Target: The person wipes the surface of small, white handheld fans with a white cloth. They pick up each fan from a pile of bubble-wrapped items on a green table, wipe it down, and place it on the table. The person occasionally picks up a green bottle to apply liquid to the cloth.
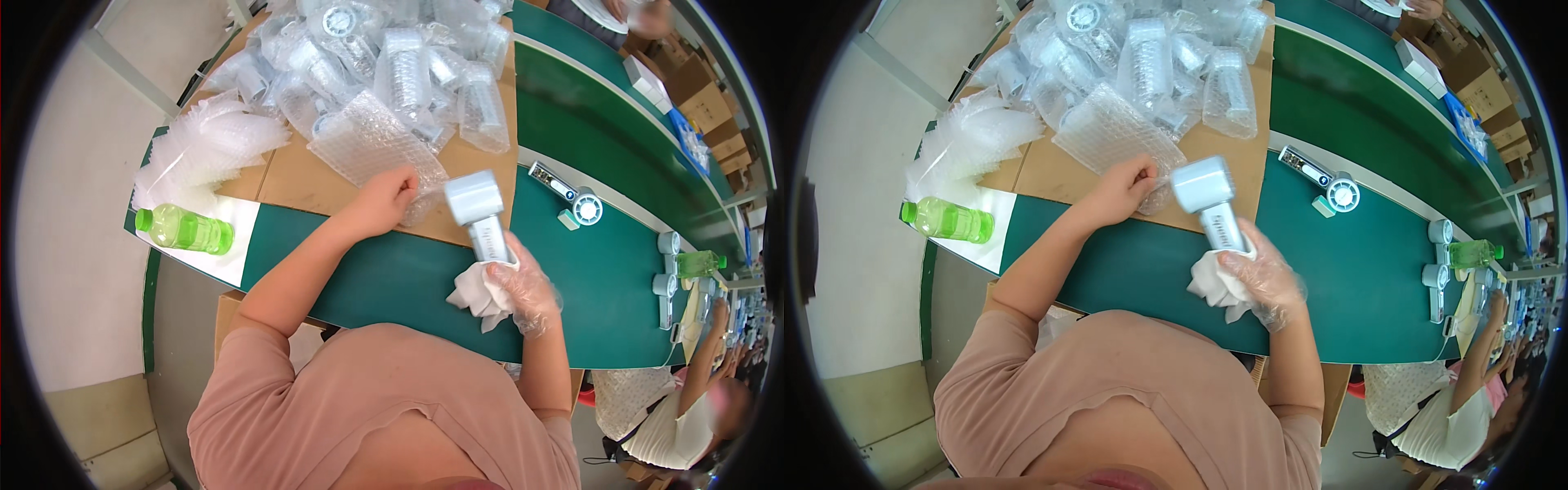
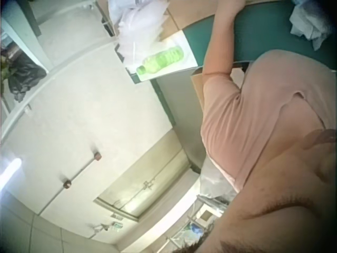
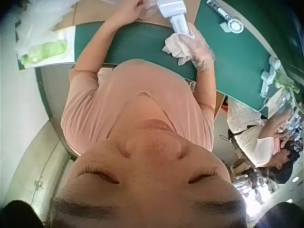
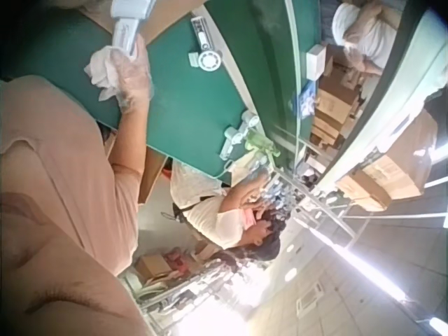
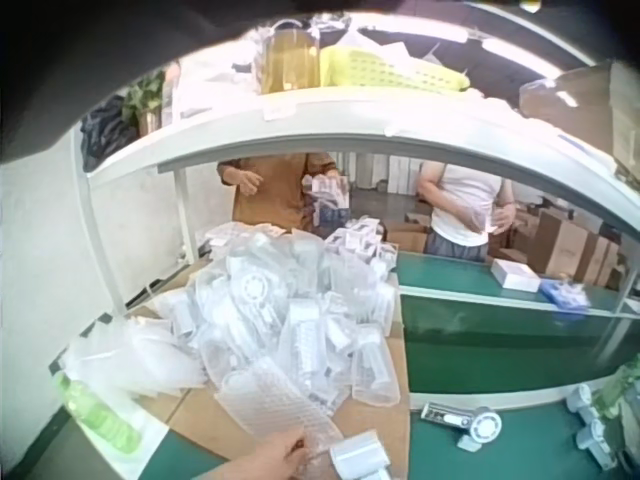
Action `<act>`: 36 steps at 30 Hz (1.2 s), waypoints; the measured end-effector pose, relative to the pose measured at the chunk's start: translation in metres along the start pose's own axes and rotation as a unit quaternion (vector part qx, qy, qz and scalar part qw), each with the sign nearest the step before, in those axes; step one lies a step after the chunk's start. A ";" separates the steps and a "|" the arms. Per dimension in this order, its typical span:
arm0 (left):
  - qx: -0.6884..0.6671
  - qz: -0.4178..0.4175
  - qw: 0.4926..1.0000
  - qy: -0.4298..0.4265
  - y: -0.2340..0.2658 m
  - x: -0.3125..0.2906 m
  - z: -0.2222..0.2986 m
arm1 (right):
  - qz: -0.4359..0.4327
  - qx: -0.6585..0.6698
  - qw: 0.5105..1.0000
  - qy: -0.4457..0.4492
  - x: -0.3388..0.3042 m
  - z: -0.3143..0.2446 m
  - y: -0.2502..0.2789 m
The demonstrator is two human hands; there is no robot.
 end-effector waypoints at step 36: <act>0.036 0.096 0.978 -0.182 -0.037 0.003 0.069 | 0.073 0.300 0.950 0.050 0.010 0.021 -0.044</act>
Point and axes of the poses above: each hand's wrist, its own x-axis towards the middle knuckle, its own y-axis out of the back of the hand, z = x × y, the point moved 3 cm from there along x, towards the middle knuckle, and after that the axes turned 3 degrees about -x, right-handed, at the moved point
